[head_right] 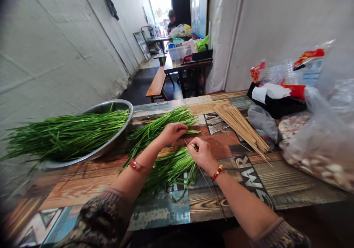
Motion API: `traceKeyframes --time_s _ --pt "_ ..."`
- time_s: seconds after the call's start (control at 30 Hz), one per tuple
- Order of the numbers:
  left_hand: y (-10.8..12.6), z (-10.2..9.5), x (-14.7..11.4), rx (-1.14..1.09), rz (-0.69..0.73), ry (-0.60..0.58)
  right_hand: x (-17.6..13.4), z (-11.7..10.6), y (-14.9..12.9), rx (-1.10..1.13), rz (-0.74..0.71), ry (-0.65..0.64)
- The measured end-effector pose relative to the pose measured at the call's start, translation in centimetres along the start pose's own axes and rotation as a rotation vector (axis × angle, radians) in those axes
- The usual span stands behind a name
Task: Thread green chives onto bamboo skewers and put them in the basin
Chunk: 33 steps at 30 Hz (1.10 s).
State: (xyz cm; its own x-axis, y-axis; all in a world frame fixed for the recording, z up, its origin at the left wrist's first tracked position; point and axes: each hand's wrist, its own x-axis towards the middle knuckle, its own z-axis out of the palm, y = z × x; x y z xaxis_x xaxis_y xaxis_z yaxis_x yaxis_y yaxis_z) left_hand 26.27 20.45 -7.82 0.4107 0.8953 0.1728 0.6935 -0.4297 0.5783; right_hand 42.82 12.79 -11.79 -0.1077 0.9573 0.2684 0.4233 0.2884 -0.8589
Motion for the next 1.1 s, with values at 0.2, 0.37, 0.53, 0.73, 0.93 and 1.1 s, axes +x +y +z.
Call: traceKeyframes --time_s 0.2,0.37,0.53,0.73,0.93,1.1 --pt "-0.5 1.8 1.3 0.342 0.091 -0.066 0.3 0.0 0.0 -0.003 -0.062 0.027" --pt "-1.0 1.5 0.0 0.399 0.082 -0.018 0.4 0.1 0.1 -0.002 -0.06 0.039" --pt "-1.6 1.3 -1.5 0.22 0.082 0.038 0.3 0.0 -0.2 0.025 -0.065 0.022" --pt "-2.2 0.2 -1.2 0.053 -0.008 0.208 0.2 0.0 -0.4 0.048 -0.073 0.016" --pt "-2.0 -0.1 1.0 0.184 0.016 0.155 0.4 0.1 -0.5 0.06 -0.067 0.02" --pt "-1.4 1.5 2.7 0.401 0.067 0.079 0.6 0.4 0.0 0.037 -0.04 0.016"
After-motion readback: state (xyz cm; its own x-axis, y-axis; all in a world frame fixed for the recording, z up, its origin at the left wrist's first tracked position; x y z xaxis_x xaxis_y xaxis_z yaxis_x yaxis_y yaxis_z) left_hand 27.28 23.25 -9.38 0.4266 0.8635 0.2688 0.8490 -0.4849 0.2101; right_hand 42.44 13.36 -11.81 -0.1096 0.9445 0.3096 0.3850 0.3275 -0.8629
